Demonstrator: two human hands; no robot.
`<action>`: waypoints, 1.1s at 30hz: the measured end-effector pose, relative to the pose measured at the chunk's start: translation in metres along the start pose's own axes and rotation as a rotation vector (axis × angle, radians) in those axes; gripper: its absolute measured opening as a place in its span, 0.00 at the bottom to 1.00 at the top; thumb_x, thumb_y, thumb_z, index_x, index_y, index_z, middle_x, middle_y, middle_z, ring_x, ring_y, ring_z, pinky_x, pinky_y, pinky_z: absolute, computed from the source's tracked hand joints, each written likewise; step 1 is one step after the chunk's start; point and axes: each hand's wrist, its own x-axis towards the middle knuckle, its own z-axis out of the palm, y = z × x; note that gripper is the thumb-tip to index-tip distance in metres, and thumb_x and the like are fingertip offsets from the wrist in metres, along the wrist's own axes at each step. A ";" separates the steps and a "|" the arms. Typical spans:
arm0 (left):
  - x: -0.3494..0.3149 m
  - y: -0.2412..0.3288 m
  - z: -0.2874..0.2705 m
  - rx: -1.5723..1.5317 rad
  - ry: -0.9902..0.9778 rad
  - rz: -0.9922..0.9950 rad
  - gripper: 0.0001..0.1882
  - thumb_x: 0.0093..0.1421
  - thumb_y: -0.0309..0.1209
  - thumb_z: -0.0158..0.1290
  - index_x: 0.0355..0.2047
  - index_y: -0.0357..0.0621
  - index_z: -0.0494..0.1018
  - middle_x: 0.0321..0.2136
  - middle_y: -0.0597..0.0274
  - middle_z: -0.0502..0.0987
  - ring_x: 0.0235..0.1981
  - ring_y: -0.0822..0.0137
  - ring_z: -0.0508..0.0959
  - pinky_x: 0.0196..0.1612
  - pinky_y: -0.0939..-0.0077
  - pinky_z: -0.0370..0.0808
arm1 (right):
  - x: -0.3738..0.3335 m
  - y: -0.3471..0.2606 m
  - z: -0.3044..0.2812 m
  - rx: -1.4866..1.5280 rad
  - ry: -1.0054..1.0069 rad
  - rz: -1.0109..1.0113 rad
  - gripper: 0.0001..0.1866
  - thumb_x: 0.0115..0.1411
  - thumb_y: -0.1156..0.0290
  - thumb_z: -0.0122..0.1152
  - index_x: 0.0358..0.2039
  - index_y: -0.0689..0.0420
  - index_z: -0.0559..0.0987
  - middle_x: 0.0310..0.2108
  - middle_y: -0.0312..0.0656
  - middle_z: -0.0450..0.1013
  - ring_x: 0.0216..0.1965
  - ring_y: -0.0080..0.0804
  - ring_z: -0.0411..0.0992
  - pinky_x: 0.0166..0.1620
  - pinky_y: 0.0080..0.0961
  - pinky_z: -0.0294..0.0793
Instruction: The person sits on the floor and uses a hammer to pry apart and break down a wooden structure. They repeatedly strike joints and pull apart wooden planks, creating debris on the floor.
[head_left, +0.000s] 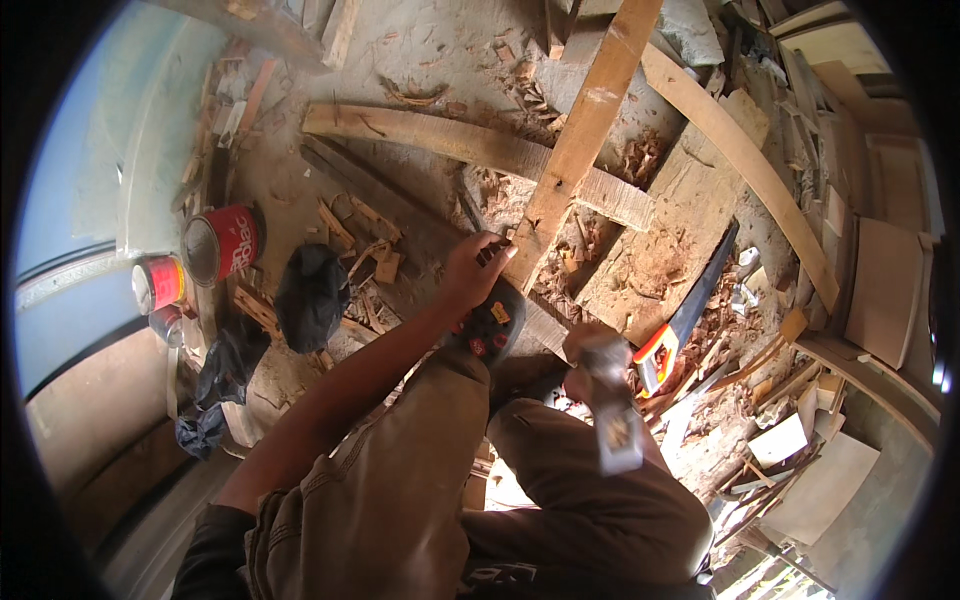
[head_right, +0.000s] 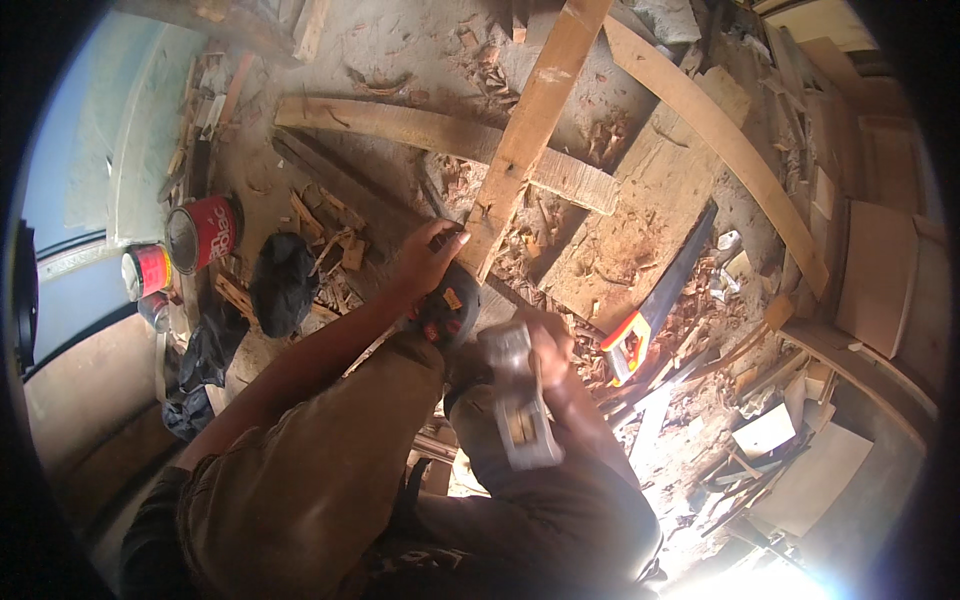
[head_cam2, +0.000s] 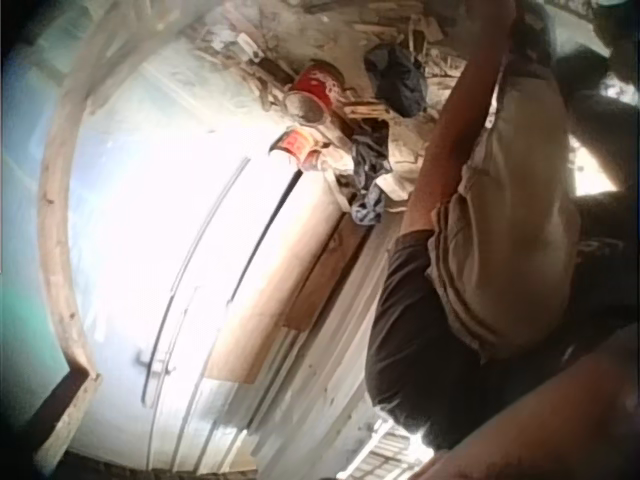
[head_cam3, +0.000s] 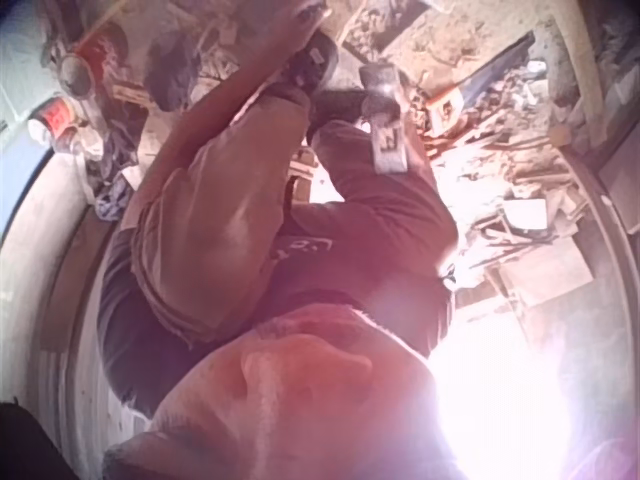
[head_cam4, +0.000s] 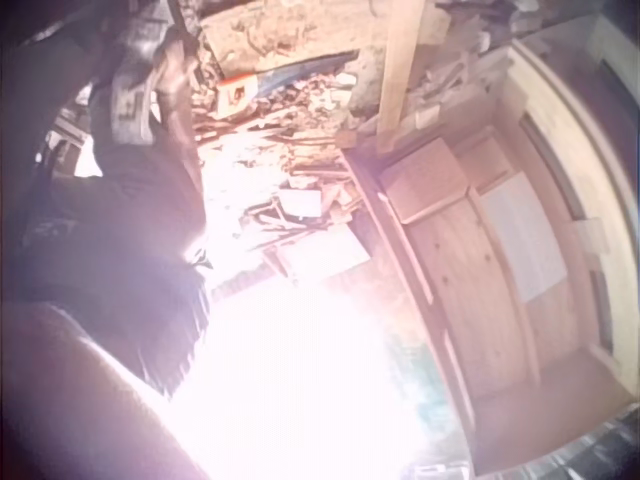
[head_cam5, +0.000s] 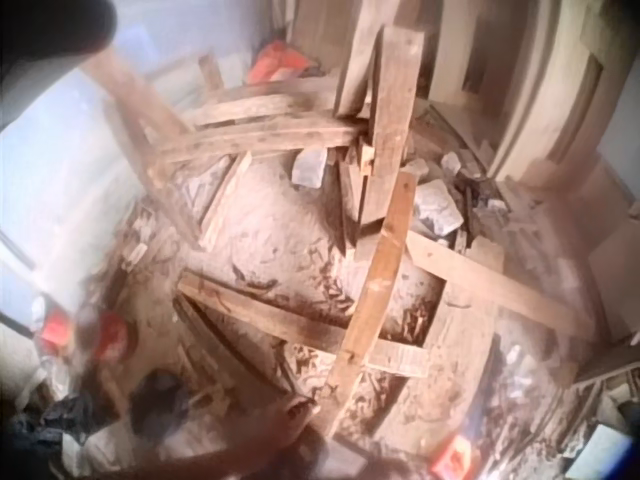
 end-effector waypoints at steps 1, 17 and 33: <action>-0.003 -0.002 -0.002 -0.029 0.008 -0.013 0.12 0.60 0.35 0.57 0.35 0.37 0.75 0.25 0.59 0.75 0.24 0.67 0.73 0.31 0.71 0.71 | 0.005 0.008 0.001 -0.115 -0.048 0.080 0.12 0.58 0.66 0.58 0.24 0.62 0.74 0.20 0.48 0.71 0.19 0.43 0.70 0.20 0.31 0.67; -0.005 -0.009 -0.006 -0.019 0.084 0.079 0.12 0.60 0.35 0.57 0.35 0.37 0.75 0.27 0.56 0.75 0.25 0.68 0.73 0.32 0.72 0.70 | 0.026 -0.006 0.015 -0.193 -0.056 0.372 0.11 0.59 0.69 0.54 0.36 0.63 0.76 0.21 0.53 0.71 0.17 0.49 0.71 0.23 0.38 0.70; -0.004 -0.025 -0.002 -0.103 0.015 -0.081 0.11 0.69 0.32 0.41 0.42 0.36 0.69 0.27 0.57 0.71 0.30 0.67 0.71 0.36 0.73 0.68 | 0.018 -0.008 -0.002 -0.131 0.069 0.285 0.18 0.61 0.72 0.50 0.51 0.64 0.70 0.23 0.46 0.73 0.17 0.36 0.70 0.22 0.27 0.68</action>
